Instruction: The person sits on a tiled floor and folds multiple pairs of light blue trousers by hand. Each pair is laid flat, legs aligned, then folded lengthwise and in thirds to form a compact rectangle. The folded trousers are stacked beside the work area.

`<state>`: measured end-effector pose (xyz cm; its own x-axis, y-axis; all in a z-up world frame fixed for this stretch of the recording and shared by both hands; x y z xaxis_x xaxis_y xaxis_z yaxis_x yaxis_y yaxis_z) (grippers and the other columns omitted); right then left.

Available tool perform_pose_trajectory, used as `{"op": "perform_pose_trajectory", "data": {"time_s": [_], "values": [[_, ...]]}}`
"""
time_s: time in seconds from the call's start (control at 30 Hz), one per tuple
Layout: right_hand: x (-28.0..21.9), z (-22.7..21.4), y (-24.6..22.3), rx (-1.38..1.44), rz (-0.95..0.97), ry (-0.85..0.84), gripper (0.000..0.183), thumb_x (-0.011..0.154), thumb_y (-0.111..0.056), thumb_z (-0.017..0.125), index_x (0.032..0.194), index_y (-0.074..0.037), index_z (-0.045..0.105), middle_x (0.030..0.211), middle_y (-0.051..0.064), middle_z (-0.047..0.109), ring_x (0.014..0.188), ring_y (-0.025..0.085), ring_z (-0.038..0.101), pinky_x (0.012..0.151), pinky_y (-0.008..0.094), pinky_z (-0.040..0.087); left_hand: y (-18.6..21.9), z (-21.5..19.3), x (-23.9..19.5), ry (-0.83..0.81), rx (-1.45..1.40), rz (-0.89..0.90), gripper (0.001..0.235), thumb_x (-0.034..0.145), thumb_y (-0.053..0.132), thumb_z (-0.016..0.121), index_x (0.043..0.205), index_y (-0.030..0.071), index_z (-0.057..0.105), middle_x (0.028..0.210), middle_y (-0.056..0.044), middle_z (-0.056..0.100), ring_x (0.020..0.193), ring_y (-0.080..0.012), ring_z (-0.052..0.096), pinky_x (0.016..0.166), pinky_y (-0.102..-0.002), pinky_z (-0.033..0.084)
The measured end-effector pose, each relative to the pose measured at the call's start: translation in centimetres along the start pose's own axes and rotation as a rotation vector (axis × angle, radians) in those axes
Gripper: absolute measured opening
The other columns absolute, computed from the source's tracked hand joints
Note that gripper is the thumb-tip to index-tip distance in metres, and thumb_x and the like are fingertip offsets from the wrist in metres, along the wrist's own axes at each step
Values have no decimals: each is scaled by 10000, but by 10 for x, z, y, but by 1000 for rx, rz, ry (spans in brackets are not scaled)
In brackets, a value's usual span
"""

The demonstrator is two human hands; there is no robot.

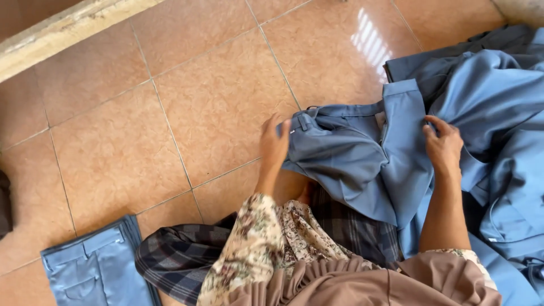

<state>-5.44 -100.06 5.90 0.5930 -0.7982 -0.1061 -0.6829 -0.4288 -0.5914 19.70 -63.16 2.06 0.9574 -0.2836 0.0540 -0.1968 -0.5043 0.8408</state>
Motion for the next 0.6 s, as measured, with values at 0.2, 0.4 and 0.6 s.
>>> {"op": "perform_pose_trajectory", "data": {"time_s": [0.2,0.4,0.6], "values": [[-7,-2,-72,-335,286,-212,483,1017,-473,477,1458,-312,590,1325,239,629,1244,459,531,973,567,389,50,1,34,-711,388,-379,635,858,709,454,1159,190,663,1136,-54,724,1152,-264,637,946,-425,476],[49,31,-4,-169,240,-201,592,828,-357,790,1339,-98,641,1237,257,660,1171,463,574,942,522,463,32,-26,29,-721,-300,-454,305,924,359,677,1090,106,715,922,-87,715,499,-149,683,406,-183,468],[14,-4,-185,77,-247,-42,466,966,-259,709,701,-122,351,702,-35,259,716,137,256,633,374,234,50,-118,54,-435,-656,-257,256,923,369,700,1058,154,736,734,-6,714,622,-86,714,507,-168,460]]}}
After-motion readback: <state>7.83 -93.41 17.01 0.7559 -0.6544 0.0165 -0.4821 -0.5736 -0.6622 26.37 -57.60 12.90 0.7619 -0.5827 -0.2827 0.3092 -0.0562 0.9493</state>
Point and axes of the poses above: each hand's wrist, its own x-axis towards the middle knuckle, its own z-axis out of the palm, y = z × x, the point moved 4 cm from there along x, towards the middle knuckle
